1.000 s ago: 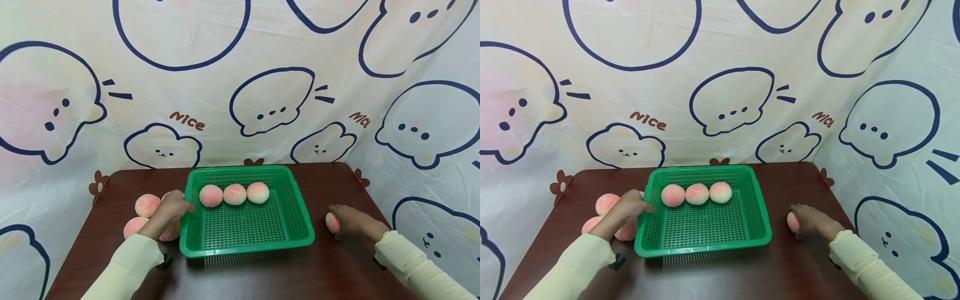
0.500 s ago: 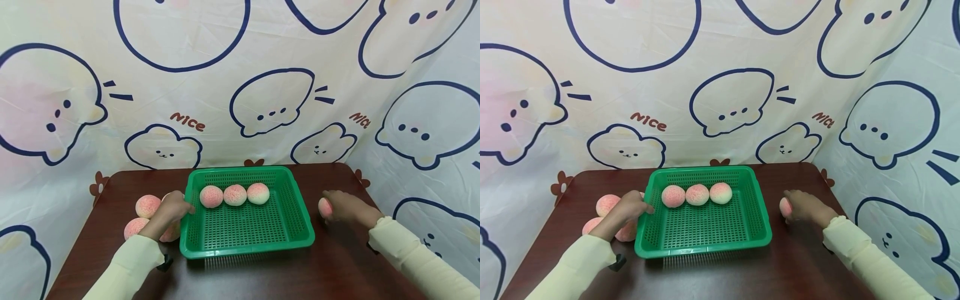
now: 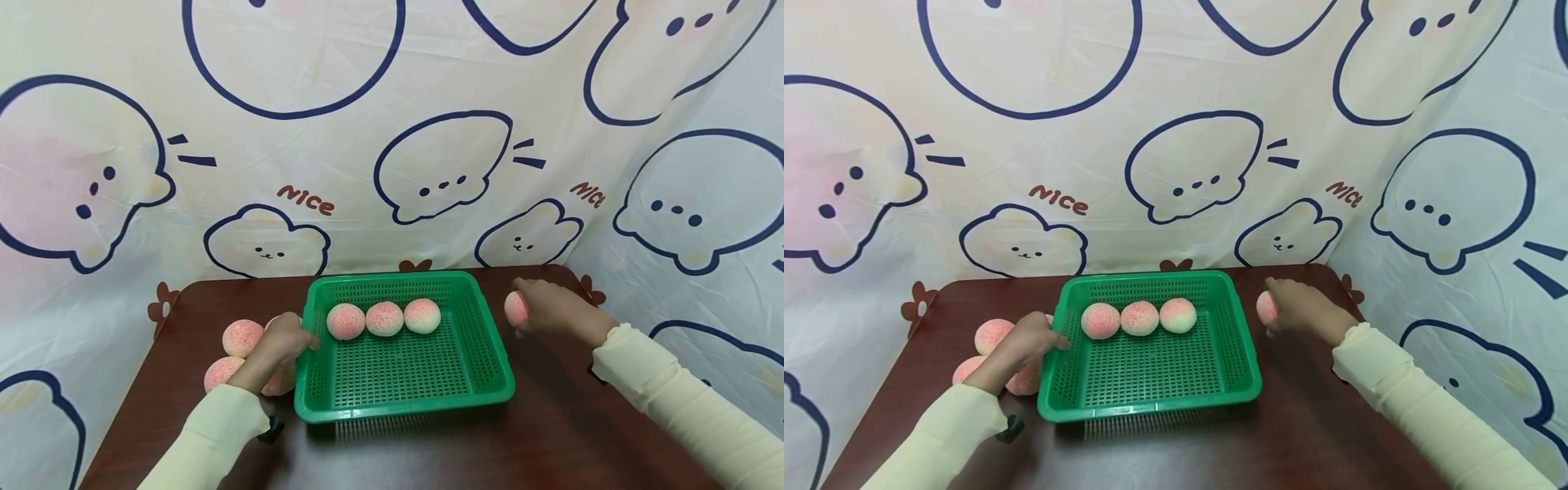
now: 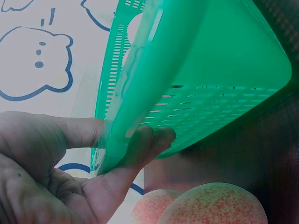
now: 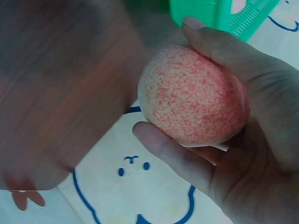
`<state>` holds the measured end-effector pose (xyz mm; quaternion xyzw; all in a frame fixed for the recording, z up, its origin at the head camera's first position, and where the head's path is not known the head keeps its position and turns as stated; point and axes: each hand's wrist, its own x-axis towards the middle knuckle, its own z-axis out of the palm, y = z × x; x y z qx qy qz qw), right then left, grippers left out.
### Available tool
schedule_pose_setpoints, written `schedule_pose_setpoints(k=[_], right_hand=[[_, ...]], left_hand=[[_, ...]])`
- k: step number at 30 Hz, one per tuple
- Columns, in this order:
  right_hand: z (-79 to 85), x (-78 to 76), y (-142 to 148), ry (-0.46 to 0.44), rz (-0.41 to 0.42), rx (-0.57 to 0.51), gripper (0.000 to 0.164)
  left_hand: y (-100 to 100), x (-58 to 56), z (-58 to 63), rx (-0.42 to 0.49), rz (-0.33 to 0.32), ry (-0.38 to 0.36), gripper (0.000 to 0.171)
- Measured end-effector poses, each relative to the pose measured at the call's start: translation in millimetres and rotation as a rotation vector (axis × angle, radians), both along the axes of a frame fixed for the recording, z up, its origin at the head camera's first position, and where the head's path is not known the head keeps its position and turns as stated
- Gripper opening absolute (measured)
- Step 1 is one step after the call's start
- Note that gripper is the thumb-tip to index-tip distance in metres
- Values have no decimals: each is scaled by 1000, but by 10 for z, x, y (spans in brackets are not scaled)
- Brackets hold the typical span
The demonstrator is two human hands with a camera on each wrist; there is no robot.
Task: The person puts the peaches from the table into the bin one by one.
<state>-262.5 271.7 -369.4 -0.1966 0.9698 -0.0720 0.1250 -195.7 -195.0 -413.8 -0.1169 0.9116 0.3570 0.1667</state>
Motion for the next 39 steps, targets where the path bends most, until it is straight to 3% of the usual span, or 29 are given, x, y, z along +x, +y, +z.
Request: schedule_pose_setpoints(k=[5,11,18,22,39], right_hand=[[147,-23,-134,10,12,-12,73],[222,-59,-304,38,92,-44,66],[308,-117,-543,-1,122,-19,56],[321,-134,-693,1,126,-1,65],[324,-120,-1123,17,226,29,64]], left_hand=[[-5,-9,-15,-17,-1,1,27],[3,-24,-31,-24,5,-16,26],[-5,-17,-6,-12,8,-22,24],[1,-15,7,-2,11,-30,23],[-6,-7,-23,-6,-5,-9,24]])
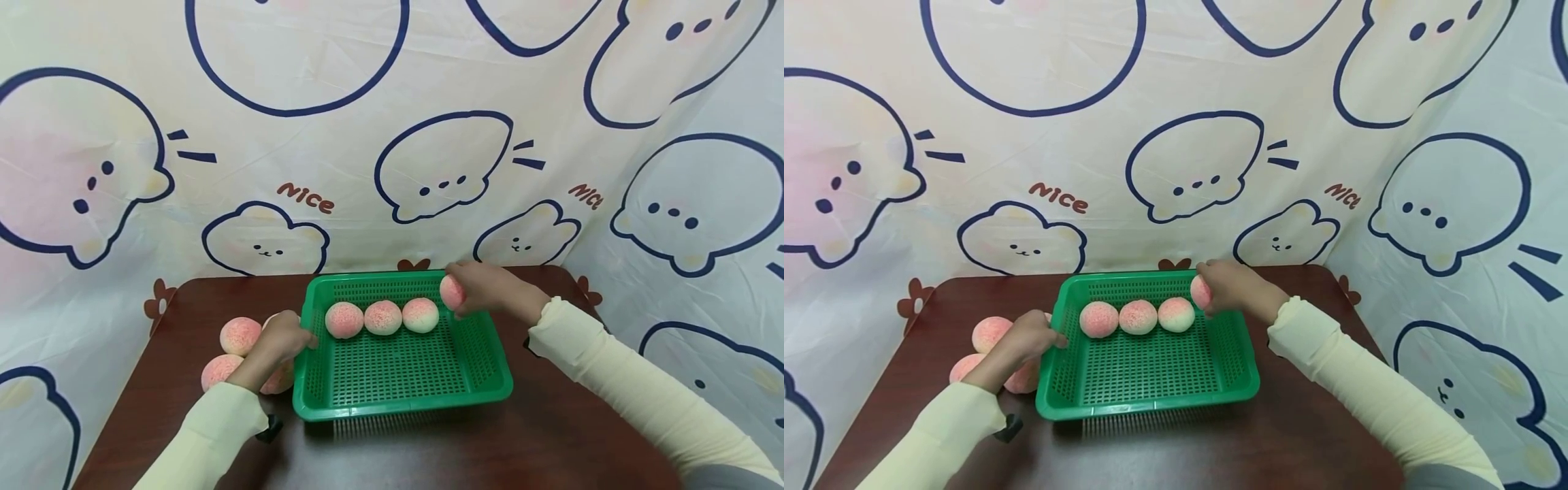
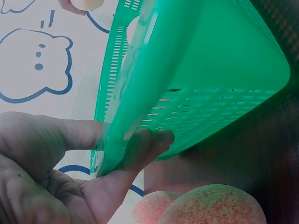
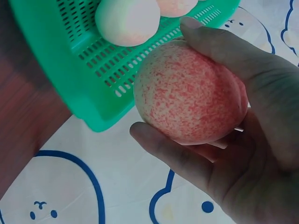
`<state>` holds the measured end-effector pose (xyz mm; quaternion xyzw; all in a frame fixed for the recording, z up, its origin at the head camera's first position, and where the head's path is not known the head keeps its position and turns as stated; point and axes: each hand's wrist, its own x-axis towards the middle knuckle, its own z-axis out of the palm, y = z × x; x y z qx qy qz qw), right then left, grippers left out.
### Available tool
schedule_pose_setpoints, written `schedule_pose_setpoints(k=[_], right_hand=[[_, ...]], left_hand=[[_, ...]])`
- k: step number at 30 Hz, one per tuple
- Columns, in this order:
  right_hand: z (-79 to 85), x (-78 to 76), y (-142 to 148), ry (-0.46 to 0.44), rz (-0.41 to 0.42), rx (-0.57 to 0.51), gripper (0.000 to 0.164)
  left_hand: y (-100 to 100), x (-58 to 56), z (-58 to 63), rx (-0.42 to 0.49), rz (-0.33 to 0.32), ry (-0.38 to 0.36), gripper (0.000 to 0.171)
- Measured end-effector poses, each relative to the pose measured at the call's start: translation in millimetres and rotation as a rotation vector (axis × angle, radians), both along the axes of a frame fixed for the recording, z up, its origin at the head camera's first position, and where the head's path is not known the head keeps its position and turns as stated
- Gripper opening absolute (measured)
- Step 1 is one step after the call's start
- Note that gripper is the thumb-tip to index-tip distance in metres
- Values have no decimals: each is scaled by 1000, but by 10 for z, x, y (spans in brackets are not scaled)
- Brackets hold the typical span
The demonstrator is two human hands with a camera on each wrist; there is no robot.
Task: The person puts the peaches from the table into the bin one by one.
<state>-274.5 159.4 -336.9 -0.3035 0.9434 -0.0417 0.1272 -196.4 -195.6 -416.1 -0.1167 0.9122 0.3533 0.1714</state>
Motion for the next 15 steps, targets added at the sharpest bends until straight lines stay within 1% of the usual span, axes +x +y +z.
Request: schedule_pose_setpoints(k=[3,8,15], right_hand=[[-18,4,-71,20,8,12,63],[-67,6,-221,58,49,29,64],[-93,51,-430,27,51,44,65]], left_hand=[[7,0,5,-3,5,-5,24],[8,16,18,-9,11,-7,21],[22,12,31,-5,10,-6,24]])
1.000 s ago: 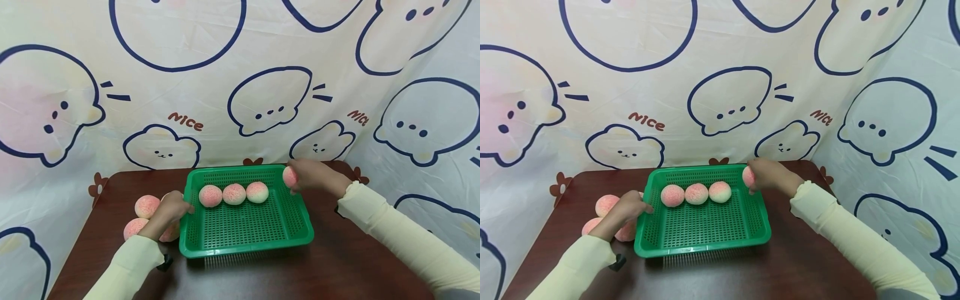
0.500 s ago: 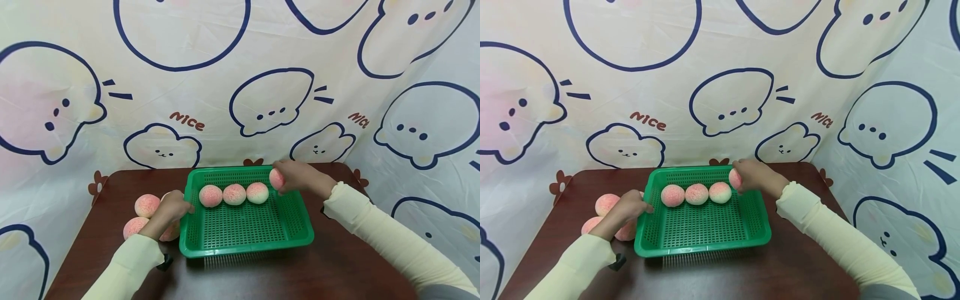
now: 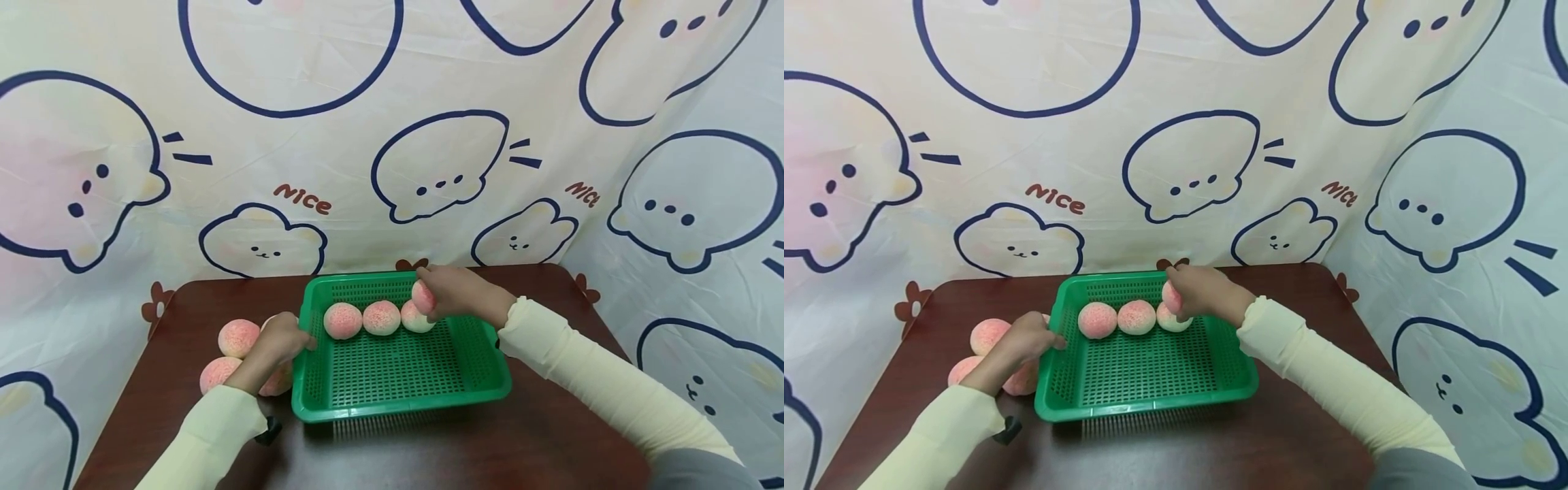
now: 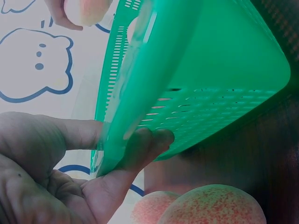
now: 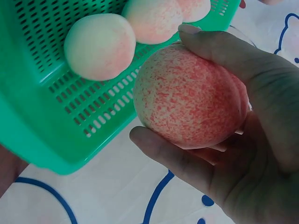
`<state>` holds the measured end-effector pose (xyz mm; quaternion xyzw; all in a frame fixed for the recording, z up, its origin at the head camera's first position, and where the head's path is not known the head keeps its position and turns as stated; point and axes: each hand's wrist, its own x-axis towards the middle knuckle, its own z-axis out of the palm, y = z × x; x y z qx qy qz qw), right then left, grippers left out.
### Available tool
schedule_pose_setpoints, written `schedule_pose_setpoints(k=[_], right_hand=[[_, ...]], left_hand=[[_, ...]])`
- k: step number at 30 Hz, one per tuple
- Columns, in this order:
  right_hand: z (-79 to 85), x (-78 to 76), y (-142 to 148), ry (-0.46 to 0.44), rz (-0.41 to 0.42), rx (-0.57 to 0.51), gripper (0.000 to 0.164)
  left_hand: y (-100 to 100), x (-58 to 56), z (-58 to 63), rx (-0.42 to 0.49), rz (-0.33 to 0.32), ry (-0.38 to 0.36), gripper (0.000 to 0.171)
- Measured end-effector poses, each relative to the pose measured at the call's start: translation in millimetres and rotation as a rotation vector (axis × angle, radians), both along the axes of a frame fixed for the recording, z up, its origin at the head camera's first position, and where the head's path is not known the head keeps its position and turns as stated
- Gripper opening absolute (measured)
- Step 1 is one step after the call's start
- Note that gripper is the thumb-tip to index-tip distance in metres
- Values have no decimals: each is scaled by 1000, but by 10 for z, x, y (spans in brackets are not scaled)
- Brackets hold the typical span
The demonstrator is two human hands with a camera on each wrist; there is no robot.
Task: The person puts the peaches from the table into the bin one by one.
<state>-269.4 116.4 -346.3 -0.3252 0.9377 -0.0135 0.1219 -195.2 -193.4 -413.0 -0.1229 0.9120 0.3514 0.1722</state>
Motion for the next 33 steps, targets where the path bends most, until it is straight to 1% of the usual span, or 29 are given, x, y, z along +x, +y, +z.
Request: schedule_pose_setpoints(k=[4,7,11,17,21,27,33], right_hand=[[-12,18,-123,-6,15,29,67],[-44,27,-211,-9,35,43,64],[-103,60,-324,-9,55,25,61],[-204,109,-444,-8,45,31,71],[-239,138,-528,8,57,50,75],[-287,191,-661,42,87,26,76],[-357,244,-785,57,102,23,74]], left_hand=[[-1,3,-13,6,-2,7,22],[-7,5,-23,19,-4,17,21],[-20,8,-25,28,-1,27,19],[-17,26,-8,35,-4,35,16],[-12,34,-17,36,0,28,17],[-10,43,-17,35,6,28,15],[-8,36,-7,33,5,39,13]])
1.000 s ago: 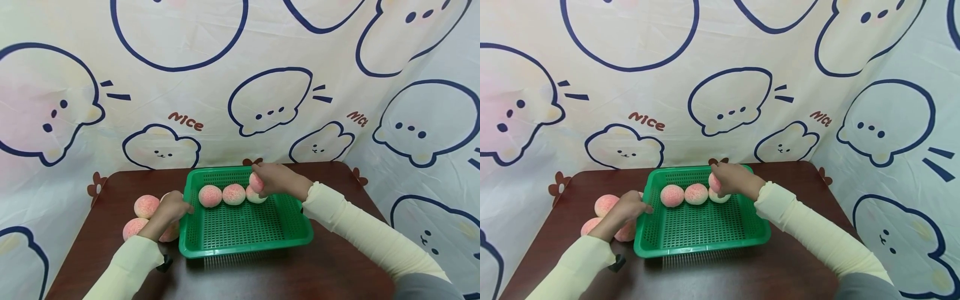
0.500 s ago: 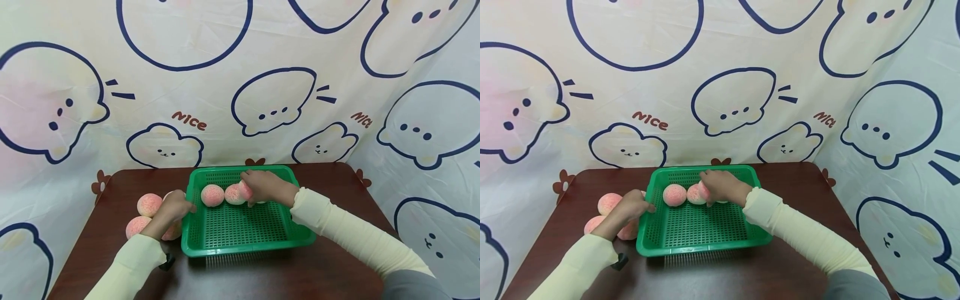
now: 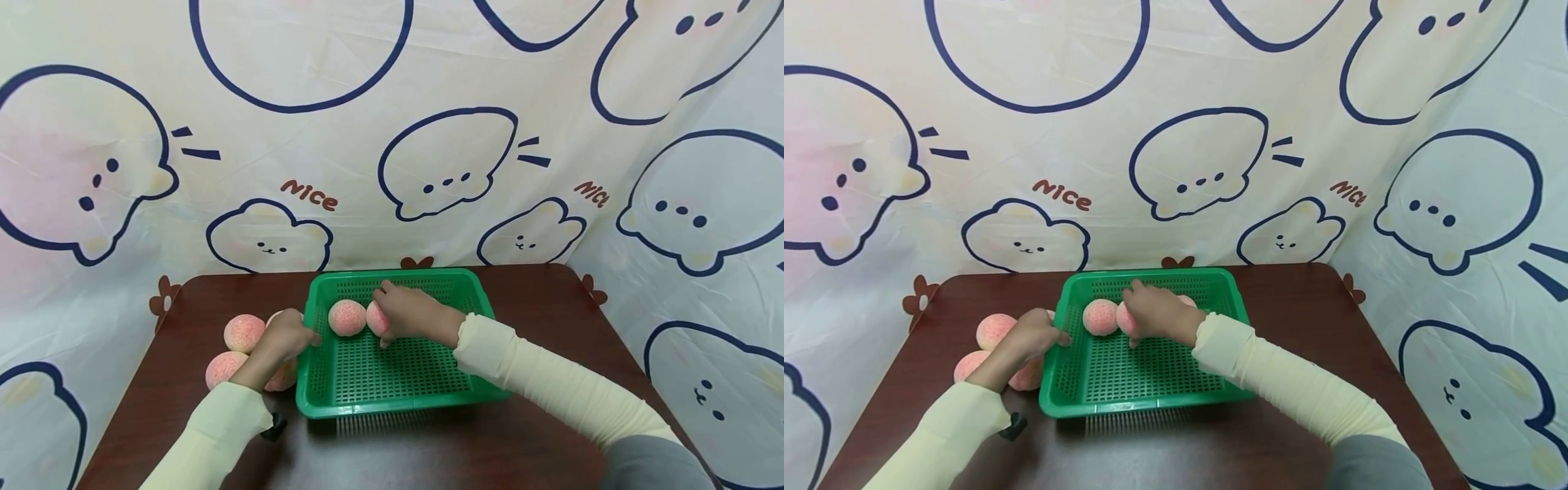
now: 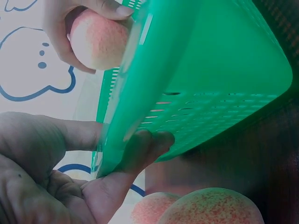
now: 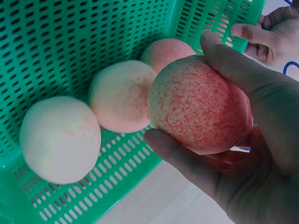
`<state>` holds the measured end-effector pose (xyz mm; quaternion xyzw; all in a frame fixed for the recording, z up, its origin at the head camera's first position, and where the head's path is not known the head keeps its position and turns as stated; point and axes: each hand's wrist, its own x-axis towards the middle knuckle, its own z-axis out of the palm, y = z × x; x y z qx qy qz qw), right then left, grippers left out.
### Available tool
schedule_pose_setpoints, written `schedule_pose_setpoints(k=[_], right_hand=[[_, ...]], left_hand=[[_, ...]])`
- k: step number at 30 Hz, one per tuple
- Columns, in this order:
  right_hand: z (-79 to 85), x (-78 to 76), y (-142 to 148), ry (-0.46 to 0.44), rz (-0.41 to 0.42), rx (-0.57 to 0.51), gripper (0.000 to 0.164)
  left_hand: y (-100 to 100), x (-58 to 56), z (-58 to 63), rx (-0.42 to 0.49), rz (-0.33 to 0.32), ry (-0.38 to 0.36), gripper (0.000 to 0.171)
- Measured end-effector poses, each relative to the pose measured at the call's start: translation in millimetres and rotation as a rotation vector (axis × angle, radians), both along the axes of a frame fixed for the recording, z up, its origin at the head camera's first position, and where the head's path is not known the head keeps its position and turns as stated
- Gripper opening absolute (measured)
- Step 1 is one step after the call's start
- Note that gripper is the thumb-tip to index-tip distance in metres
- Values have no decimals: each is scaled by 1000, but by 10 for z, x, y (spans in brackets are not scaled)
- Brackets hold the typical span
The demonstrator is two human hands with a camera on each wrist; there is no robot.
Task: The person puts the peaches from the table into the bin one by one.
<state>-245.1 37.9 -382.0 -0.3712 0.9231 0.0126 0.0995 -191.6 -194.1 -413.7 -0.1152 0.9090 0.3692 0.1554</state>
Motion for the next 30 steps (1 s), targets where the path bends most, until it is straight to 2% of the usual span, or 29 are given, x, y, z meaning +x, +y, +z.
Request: schedule_pose_setpoints(k=[8,16,25,30], right_hand=[[-78,49,-109,-10,41,22,74],[-178,93,-177,33,96,48,71],[-332,143,-240,56,60,35,85],[-381,173,-274,94,40,42,80]], left_hand=[[1,-15,5,-6,5,-11,13],[10,-21,6,-4,9,-17,13],[13,-12,0,-2,13,-14,14],[10,-7,1,0,12,-1,12]])
